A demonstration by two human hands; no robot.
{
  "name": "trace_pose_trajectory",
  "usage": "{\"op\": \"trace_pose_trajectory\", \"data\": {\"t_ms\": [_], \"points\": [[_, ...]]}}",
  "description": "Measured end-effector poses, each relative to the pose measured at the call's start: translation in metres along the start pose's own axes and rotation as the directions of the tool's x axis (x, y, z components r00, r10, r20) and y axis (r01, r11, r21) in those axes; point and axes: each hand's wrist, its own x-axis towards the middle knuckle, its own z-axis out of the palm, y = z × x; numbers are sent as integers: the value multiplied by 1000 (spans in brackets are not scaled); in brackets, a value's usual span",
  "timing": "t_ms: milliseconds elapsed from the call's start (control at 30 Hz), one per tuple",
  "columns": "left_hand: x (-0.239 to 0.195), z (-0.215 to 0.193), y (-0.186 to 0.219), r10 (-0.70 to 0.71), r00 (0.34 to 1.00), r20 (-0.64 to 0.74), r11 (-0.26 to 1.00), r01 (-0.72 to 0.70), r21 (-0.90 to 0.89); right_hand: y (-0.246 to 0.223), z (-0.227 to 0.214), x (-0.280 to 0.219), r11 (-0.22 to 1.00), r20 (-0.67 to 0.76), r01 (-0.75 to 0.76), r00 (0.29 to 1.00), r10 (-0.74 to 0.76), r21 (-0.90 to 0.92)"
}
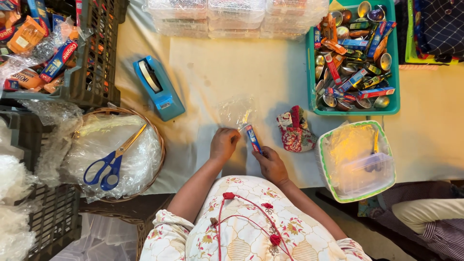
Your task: Packing small items into a plastic container and wrapping it with bubble wrap.
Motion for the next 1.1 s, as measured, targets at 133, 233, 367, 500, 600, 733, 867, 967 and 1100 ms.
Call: {"op": "trace_pose_trajectory", "data": {"t_ms": [133,233,367,500,600,733,867,967,1100], "points": [[-3,-1,-3,103,995,-6,994,-102,47,2,2,3,999,-41,-22,999,23,30],[-2,-10,6,240,971,2,968,-240,78,-1,-5,13,1000,-34,15,999,-15,-17],[-2,-6,9,342,940,16,933,-341,116,-5,-9,24,985,-61,71,995,-81,-155],[-5,-1,5,390,915,102,891,-403,207,6,-2,26,961,-99,21,994,-50,-275],[-5,-3,7,395,910,123,889,-413,198,6,0,29,953,-137,46,986,-90,-299],[-4,-4,10,395,910,122,892,-412,184,-16,-11,46,971,-125,44,989,-74,-234],[-5,0,7,374,916,144,899,-396,184,-14,0,48,958,-82,12,996,-37,-285],[-7,2,2,358,916,179,899,-390,198,-4,10,45,941,-43,0,999,-15,-337],[-7,7,-3,364,917,165,904,-390,173,9,24,40,929,24,93,996,-91,-359]]}}
